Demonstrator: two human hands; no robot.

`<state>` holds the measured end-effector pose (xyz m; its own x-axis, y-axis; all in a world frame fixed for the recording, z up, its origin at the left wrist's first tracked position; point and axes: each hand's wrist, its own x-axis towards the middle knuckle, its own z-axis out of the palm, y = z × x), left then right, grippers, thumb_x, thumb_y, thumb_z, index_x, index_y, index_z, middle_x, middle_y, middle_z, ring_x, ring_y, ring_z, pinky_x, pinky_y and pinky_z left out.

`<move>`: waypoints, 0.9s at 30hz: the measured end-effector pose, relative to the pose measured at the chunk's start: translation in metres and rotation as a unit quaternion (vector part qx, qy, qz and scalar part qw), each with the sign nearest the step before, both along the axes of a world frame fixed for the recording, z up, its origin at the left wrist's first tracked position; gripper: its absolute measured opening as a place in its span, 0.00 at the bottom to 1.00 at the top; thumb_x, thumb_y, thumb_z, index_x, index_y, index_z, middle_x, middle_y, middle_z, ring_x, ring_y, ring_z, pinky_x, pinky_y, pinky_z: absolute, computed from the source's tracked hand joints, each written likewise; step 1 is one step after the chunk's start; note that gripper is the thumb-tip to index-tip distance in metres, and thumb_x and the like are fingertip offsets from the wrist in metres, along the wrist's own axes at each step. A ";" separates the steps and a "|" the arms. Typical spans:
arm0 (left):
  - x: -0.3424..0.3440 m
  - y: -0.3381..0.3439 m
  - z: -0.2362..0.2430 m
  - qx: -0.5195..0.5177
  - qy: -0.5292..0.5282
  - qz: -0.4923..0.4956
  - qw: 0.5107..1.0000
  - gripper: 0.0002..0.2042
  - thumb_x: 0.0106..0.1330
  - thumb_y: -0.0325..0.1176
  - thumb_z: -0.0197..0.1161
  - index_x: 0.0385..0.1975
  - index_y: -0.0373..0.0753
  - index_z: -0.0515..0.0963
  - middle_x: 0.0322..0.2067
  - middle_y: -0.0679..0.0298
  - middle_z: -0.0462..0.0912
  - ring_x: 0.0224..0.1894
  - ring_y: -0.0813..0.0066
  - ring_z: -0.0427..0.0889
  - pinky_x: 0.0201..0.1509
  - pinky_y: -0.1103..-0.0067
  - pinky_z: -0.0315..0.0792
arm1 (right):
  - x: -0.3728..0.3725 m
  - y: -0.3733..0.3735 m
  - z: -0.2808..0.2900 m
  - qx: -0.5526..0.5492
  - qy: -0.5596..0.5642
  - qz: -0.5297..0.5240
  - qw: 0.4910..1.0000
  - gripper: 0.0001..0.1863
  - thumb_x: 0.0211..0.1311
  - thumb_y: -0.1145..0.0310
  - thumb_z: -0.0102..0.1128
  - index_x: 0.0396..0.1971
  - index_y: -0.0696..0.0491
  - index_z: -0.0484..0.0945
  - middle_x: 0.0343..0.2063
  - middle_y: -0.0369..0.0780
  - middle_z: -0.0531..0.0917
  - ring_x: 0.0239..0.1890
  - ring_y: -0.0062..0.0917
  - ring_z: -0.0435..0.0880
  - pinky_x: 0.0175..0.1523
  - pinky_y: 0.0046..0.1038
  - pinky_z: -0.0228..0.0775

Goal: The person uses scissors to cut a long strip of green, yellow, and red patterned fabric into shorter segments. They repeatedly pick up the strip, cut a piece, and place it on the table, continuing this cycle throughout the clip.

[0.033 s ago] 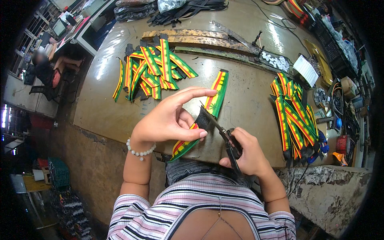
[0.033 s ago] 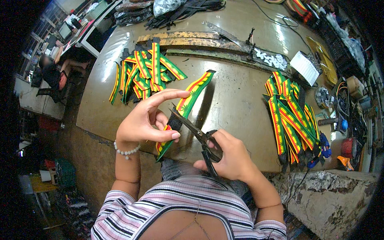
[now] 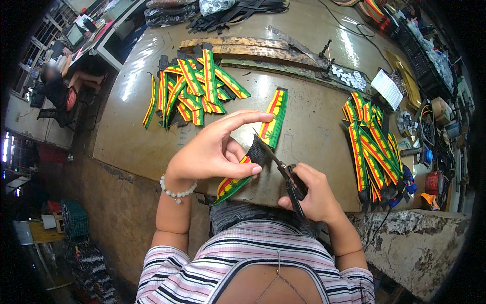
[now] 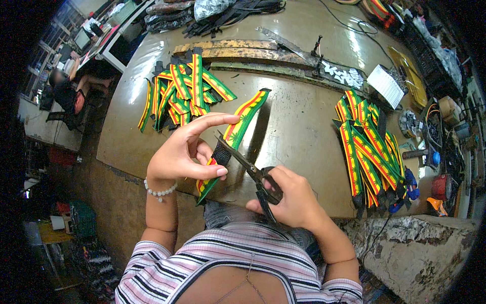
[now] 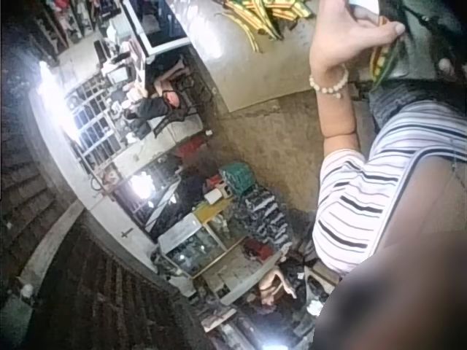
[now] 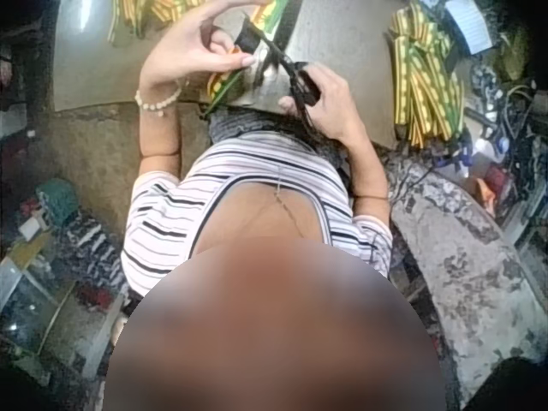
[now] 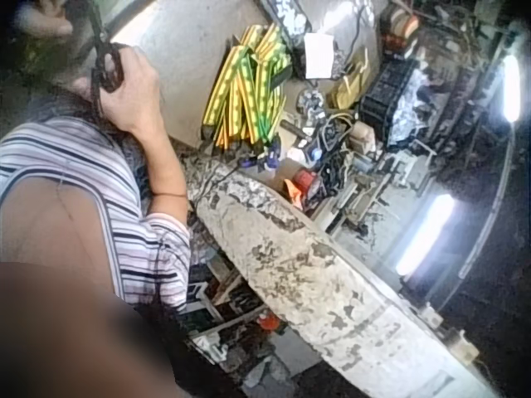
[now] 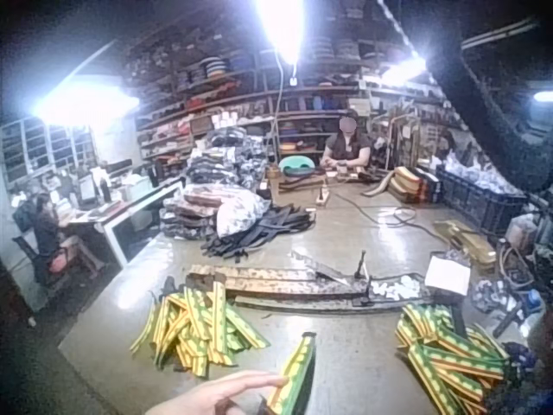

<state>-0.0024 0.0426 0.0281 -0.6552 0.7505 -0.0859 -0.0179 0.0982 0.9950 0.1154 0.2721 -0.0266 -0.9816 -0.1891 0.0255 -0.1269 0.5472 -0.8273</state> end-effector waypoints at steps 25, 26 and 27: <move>0.013 0.049 -0.023 0.106 0.182 0.165 0.964 0.12 0.58 0.15 0.63 0.40 0.32 0.72 0.65 0.47 0.62 0.43 0.72 0.85 0.42 0.78 0.83 | -0.030 -0.047 -0.042 -0.467 -0.079 -0.096 0.876 0.15 0.55 0.75 0.69 0.35 0.53 0.69 0.25 0.35 0.79 0.28 0.18 0.80 0.35 0.22 0.75; 0.011 0.046 -0.022 0.099 0.251 0.125 0.955 0.10 0.57 0.15 0.62 0.36 0.31 0.72 0.61 0.47 0.66 0.44 0.71 0.85 0.43 0.78 0.83 | -0.033 -0.043 -0.041 -0.524 -0.041 -0.094 0.846 0.17 0.55 0.80 0.66 0.36 0.52 0.66 0.28 0.36 0.77 0.31 0.20 0.80 0.36 0.24 0.76; 0.009 0.044 -0.020 0.073 0.296 0.090 0.948 0.07 0.57 0.15 0.62 0.32 0.30 0.73 0.58 0.47 0.70 0.44 0.70 0.85 0.43 0.77 0.83 | -0.035 -0.038 -0.040 -0.583 -0.013 -0.099 0.806 0.19 0.55 0.84 0.63 0.37 0.52 0.63 0.31 0.38 0.75 0.34 0.21 0.81 0.37 0.26 0.78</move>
